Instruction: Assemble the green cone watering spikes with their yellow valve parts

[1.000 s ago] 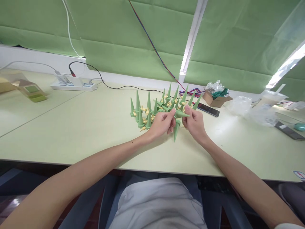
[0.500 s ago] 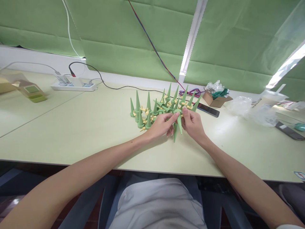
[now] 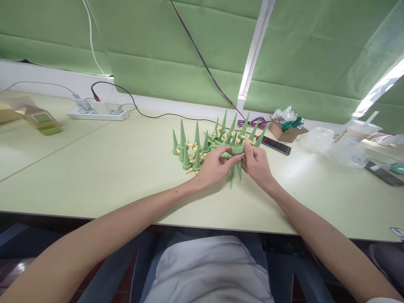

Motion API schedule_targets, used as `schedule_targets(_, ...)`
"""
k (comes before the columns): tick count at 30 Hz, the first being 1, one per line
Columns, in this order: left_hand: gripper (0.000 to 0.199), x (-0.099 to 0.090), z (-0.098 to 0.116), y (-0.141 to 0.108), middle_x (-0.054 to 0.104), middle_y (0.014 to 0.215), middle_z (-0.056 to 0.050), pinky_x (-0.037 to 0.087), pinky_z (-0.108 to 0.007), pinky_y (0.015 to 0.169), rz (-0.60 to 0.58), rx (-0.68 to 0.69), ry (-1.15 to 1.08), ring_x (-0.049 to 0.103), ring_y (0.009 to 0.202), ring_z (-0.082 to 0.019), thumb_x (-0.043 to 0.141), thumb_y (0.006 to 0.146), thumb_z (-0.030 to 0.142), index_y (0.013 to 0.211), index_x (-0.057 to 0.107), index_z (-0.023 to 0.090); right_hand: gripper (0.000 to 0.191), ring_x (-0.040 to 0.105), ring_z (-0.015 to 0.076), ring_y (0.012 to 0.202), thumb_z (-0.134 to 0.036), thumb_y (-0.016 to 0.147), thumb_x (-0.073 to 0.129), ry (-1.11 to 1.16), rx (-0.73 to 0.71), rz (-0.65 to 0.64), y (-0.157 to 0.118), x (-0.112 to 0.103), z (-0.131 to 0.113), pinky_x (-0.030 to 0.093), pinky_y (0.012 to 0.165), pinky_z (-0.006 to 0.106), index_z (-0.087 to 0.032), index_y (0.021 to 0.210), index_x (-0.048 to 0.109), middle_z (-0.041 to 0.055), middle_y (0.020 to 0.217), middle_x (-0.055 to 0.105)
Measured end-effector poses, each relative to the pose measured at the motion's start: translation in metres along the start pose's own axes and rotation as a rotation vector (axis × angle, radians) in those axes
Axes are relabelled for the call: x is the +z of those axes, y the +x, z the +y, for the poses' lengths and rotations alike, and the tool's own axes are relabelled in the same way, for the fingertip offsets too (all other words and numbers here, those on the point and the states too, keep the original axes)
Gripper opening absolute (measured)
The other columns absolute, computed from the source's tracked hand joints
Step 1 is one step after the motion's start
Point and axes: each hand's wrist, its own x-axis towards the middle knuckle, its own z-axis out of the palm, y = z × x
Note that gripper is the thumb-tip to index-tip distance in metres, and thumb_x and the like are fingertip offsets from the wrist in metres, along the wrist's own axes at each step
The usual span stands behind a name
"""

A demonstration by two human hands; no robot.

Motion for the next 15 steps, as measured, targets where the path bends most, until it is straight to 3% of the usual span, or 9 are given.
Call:
schedule_targets(10,0.031,0.0034,0.0001,0.0004,0.057,0.091,0.0,0.033,-0.022,0.047,0.078,0.026,-0.004,0.044,0.048,-0.005,0.061,0.088,0.049,0.091,0.047,0.021,0.057,0.037,0.0105,0.039,-0.061,0.097,0.041,0.032,0.011,0.024,-0.0031,0.0019,-0.0032,0.031,0.041,0.027,-0.023,0.055,0.036,-0.0035,0.043,0.039)
schedule_targets(15,0.037,0.0026,0.0004,0.0026,0.051,0.062,0.004,0.034,-0.022,0.045,0.002,0.002,-0.042,0.045,0.043,-0.007,0.059,0.089,0.051,0.074,0.046,0.02,0.057,0.038,0.0102,0.039,-0.061,0.097,0.04,0.002,-0.009,0.047,-0.0038,0.0019,-0.005,0.031,0.042,0.027,-0.022,0.055,0.036,-0.003,0.044,0.041)
